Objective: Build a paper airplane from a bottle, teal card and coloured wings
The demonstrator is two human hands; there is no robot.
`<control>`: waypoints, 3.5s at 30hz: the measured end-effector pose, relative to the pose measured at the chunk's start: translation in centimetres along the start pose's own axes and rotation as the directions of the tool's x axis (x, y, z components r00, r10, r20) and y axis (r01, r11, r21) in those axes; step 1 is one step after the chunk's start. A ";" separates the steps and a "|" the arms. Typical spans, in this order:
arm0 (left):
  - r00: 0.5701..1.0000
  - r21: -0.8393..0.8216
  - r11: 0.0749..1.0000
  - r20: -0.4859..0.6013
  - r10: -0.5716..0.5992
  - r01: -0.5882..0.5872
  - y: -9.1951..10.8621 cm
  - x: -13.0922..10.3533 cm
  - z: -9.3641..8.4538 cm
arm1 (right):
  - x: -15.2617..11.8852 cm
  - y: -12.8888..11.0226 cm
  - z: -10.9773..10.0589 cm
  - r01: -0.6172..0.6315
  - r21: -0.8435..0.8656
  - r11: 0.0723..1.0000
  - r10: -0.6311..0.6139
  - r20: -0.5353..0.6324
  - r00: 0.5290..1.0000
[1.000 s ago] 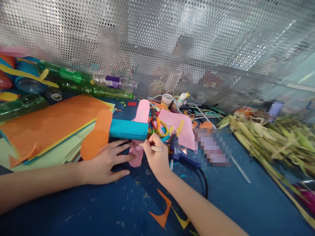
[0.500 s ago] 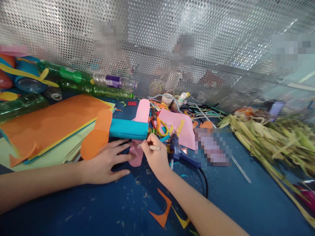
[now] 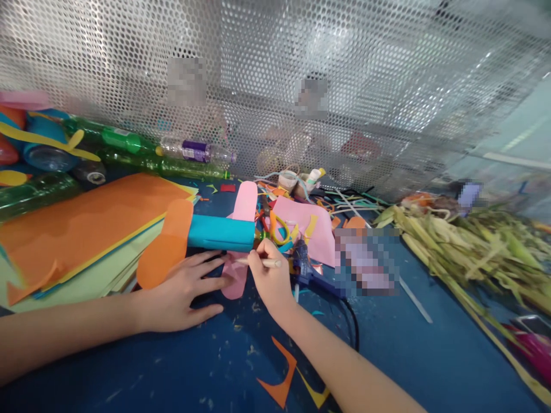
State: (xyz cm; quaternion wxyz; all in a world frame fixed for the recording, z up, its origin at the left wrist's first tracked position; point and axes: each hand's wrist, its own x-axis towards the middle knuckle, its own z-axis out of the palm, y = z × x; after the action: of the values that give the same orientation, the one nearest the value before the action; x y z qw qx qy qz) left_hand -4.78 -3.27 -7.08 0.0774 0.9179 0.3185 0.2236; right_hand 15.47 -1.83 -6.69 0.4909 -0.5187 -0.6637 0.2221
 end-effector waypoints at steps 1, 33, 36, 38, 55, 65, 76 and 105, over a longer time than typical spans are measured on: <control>1.000 0.002 1.000 -0.004 -0.009 0.009 0.0 -0.1 0.1 | 0.1 0.2 0.0 -0.017 0.026 1.000 0.017 0.000 1.000; 0.999 0.026 0.999 -0.044 0.027 -0.026 0.0 0.0 0.0 | 0.6 1.1 0.4 -0.131 0.146 0.981 0.113 0.125 0.986; 0.998 0.030 0.999 -0.057 0.033 -0.031 0.0 0.1 0.0 | 0.7 1.2 0.4 -0.122 0.139 0.983 0.106 0.118 0.987; 0.998 0.032 0.999 -0.059 0.035 -0.034 0.0 0.1 0.0 | 0.7 1.2 0.4 -0.126 0.138 0.982 0.110 0.118 0.987; 0.999 0.018 1.000 -0.030 0.021 -0.020 0.1 0.0 -0.1 | 0.6 0.9 0.3 -0.142 0.130 0.981 0.128 0.114 0.985; 0.999 0.019 0.999 -0.023 0.028 -0.028 0.0 0.0 0.0 | 0.7 0.8 0.3 -0.143 0.098 0.985 0.135 0.085 0.987; 0.999 0.016 0.999 -0.030 0.033 -0.032 -0.1 -0.1 0.1 | 0.7 0.7 0.3 -0.137 0.077 0.988 0.131 0.076 0.988; 1.000 0.027 0.999 -0.008 0.027 -0.027 0.0 0.0 -0.1 | 0.6 0.9 0.2 -0.170 0.110 0.979 0.159 0.100 0.982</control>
State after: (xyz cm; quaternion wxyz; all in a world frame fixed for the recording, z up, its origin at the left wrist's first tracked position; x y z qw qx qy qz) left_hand -4.83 -3.26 -7.00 0.0607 0.9220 0.3096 0.2243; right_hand 15.75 -0.88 -7.23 0.4702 -0.5312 -0.6258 0.3240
